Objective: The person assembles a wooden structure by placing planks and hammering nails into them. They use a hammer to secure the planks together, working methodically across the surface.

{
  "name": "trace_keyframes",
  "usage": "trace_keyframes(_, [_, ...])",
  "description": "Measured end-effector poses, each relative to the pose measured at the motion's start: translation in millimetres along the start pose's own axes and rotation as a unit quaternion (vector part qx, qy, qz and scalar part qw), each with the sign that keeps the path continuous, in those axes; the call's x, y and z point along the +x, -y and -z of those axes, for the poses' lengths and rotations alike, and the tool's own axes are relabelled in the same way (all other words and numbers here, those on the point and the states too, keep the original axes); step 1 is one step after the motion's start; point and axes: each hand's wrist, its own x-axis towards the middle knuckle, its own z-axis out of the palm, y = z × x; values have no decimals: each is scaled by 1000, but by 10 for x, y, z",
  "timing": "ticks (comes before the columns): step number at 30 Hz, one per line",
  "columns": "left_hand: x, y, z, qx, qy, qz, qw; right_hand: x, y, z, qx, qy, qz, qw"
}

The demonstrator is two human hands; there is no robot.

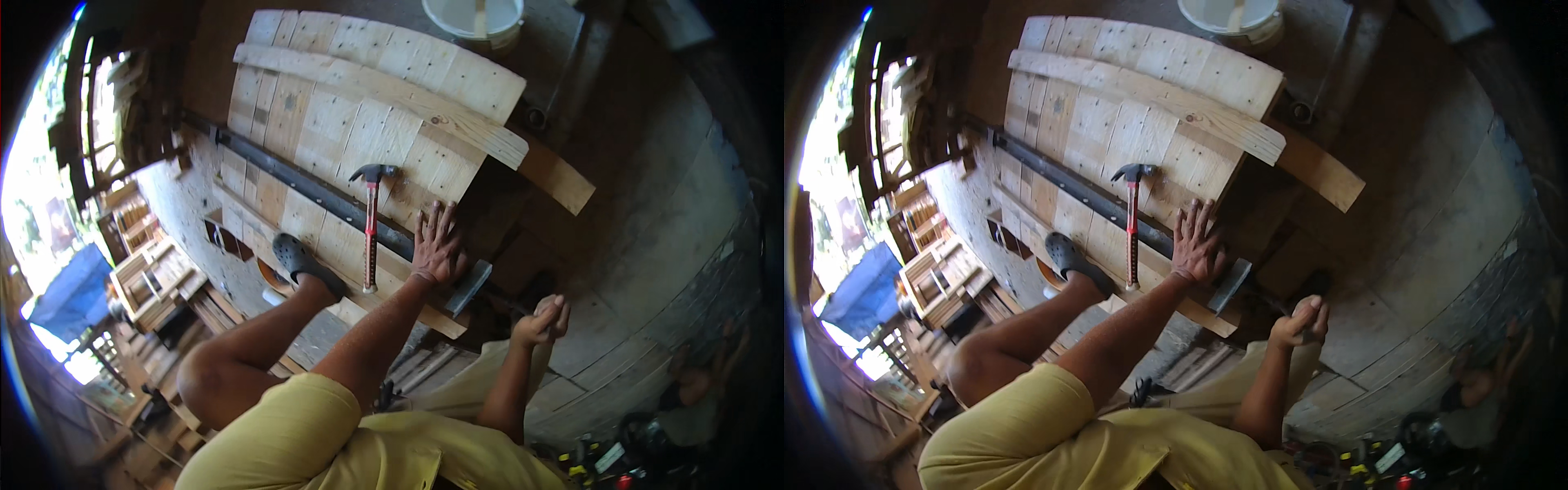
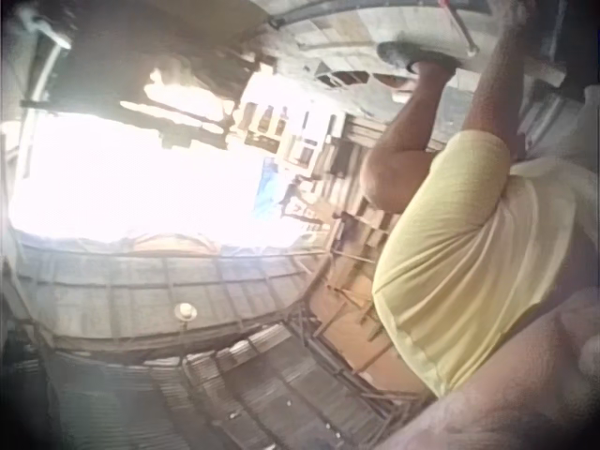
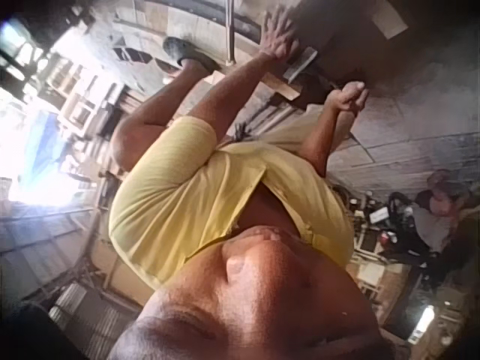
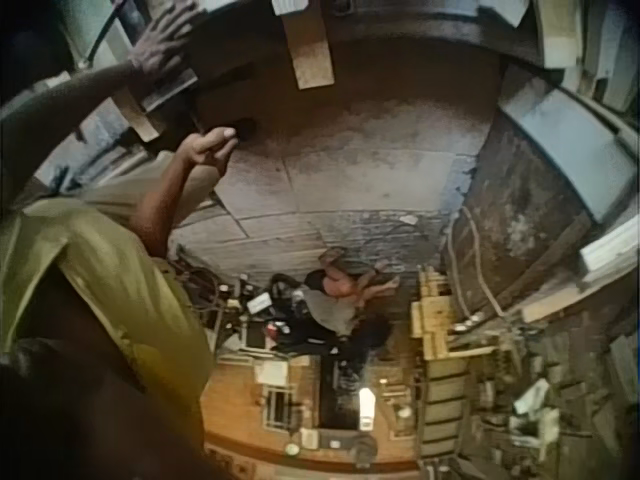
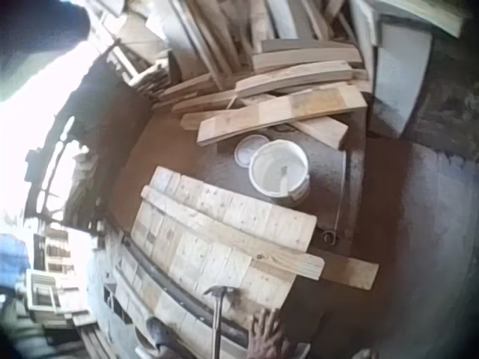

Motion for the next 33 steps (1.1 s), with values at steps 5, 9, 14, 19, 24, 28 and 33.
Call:
trace_keyframes(5, [78,-66,-23,-34,-10,-22,999,841,-984,-436,-70,-9,-219,973])
trace_keyframes(9, [-61,-78,0,-46,0,-13,999,864,-1238,-591,-175,-25,-240,955])
trace_keyframes(14, [36,-135,-19,-46,-26,-13,999,898,-1036,-594,-172,-61,-224,957])
trace_keyframes(19, [54,-106,-65,-31,-14,-7,999,1069,-1231,-745,-300,6,-262,917])
trace_keyframes(24, [4,60,59,-18,-8,0,1000,913,-2123,-1061,-391,201,-298,848])
trace_keyframes(28, [204,-279,-85,-94,-54,-24,994,1639,-3287,-735,-421,152,-263,855])
trace_keyframes(33, [-9,7,-41,-50,-33,-9,998,879,-2938,-926,-340,232,-278,868])
